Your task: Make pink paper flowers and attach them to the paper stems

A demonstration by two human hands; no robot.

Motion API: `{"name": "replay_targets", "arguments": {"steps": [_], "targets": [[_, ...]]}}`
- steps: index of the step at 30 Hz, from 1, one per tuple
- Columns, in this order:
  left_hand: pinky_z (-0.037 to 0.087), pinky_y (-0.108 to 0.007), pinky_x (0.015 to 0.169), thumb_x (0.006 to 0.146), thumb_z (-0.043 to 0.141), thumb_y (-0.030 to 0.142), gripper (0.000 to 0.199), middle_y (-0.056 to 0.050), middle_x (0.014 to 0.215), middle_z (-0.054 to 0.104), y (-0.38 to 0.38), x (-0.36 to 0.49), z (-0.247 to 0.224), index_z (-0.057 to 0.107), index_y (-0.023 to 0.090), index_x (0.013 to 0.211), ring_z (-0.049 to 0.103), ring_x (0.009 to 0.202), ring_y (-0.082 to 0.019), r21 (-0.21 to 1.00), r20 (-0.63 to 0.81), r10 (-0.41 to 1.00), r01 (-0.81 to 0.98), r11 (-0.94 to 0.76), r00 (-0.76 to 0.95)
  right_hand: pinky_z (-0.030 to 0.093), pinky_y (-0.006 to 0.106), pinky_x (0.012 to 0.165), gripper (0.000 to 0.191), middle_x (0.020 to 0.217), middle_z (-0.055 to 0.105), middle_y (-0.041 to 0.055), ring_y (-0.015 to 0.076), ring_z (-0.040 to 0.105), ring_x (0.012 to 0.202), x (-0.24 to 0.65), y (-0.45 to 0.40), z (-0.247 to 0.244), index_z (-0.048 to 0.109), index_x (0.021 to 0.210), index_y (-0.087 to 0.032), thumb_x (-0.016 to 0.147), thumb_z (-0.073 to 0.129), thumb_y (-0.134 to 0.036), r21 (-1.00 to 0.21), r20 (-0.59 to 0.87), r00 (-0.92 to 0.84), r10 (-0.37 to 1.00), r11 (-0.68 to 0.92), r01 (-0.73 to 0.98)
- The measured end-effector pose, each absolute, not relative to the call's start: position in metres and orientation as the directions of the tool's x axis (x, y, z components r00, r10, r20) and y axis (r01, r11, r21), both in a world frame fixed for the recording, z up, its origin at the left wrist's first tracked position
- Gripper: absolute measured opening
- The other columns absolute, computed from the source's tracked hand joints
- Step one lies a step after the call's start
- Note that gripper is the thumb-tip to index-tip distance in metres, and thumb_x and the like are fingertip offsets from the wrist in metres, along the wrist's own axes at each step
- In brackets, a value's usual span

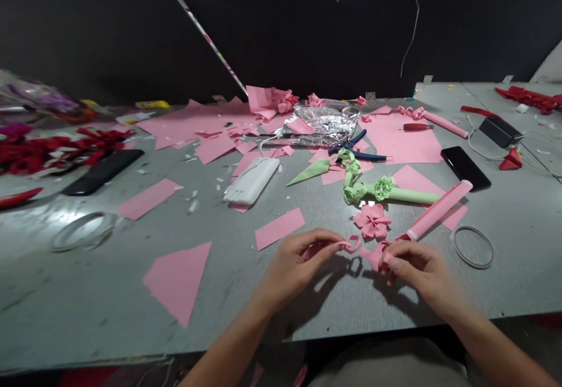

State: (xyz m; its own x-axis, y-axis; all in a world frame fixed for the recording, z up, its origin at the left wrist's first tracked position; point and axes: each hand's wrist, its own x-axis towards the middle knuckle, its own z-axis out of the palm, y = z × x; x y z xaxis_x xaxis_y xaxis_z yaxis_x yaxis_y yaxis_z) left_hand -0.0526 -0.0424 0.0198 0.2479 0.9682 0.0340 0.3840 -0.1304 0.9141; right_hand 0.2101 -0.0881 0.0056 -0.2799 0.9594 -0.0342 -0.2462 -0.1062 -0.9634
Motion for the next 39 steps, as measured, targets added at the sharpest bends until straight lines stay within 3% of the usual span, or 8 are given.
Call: {"name": "replay_targets", "arguments": {"steps": [15,27,31,35,39], "targets": [[0.064,-0.023,0.071,0.084,0.086,0.037,0.015,-0.008,0.089,0.086,-0.06,-0.047,0.011,0.088,0.022,0.086,0.081,0.078,-0.021,0.993,-0.027,0.99,0.115,0.011,0.136,0.057,0.027,0.076,0.018,0.095,0.074,0.0046,0.0136,0.068,0.081,0.212,-0.092,-0.005,0.081,0.097,-0.021,0.104,0.076,-0.037,-0.943,-0.037,-0.379,0.925,-0.158,-0.293],[0.063,-0.024,0.068,0.084,0.085,0.038,0.018,-0.01,0.09,0.086,-0.059,-0.044,0.005,0.087,0.02,0.089,0.079,0.078,-0.021,0.989,-0.069,0.986,0.138,0.048,0.153,0.052,0.033,0.085,0.023,0.094,0.074,0.0063,0.0182,0.067,0.091,0.213,-0.092,0.002,0.081,0.095,-0.021,0.106,0.071,-0.039,-0.967,0.086,-0.388,0.918,-0.017,-0.254],[0.063,-0.025,0.069,0.087,0.083,0.039,0.02,-0.009,0.091,0.085,-0.06,-0.045,0.003,0.087,0.02,0.092,0.078,0.078,-0.021,0.99,-0.076,0.981,0.133,0.052,0.181,0.052,0.035,0.084,0.025,0.093,0.072,0.0062,0.0192,0.066,0.09,0.214,-0.093,0.001,0.08,0.093,-0.021,0.105,0.072,-0.041,-0.976,0.066,-0.396,0.916,-0.023,-0.216],[0.065,-0.028,0.075,0.089,0.08,0.036,0.021,-0.01,0.097,0.085,-0.061,-0.043,0.004,0.086,0.021,0.102,0.08,0.086,-0.023,0.99,-0.046,0.969,0.14,0.012,0.244,0.051,0.035,0.084,0.026,0.093,0.072,0.0064,0.0196,0.065,0.089,0.214,-0.094,-0.001,0.08,0.092,-0.021,0.104,0.072,-0.042,-0.977,0.05,-0.398,0.916,-0.037,-0.208],[0.062,-0.028,0.078,0.096,0.064,0.023,0.027,-0.007,0.101,0.083,-0.061,-0.044,0.009,0.086,0.027,0.112,0.078,0.089,-0.02,0.953,0.113,0.942,0.234,-0.193,0.316,0.051,0.036,0.084,0.027,0.091,0.071,0.0059,0.02,0.065,0.089,0.214,-0.094,-0.003,0.078,0.091,-0.022,0.105,0.071,-0.043,-0.976,0.067,-0.389,0.919,-0.02,-0.216]]}}
